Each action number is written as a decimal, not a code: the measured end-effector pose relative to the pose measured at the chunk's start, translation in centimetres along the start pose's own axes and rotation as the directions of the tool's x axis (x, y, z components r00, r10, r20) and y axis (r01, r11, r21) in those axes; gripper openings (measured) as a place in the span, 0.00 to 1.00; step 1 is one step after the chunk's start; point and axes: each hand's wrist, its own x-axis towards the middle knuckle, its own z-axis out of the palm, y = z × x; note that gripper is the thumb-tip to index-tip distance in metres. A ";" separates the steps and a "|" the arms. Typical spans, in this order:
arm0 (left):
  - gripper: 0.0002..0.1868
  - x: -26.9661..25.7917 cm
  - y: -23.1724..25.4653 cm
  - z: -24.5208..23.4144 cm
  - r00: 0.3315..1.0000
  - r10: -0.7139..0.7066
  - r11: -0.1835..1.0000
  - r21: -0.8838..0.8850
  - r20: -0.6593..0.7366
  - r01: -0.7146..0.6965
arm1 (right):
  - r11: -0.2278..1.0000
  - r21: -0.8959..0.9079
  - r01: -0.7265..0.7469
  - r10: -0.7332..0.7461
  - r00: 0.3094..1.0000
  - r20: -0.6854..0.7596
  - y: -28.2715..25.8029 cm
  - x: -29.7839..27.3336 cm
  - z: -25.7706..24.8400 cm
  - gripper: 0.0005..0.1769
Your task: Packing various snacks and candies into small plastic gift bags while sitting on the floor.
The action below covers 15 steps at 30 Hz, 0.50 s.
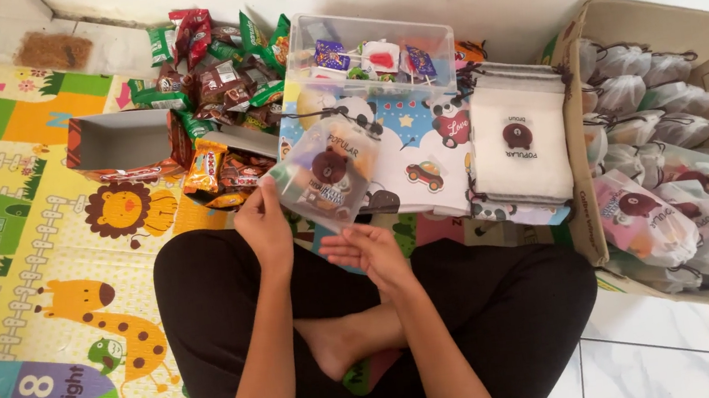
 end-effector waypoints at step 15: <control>0.24 -6.1 5.3 1.4 0.942 -0.036 0.936 -0.320 0.333 0.148 | 0.883 -0.404 0.239 -0.412 0.807 -0.423 -6.7 -3.1 -11.2 0.30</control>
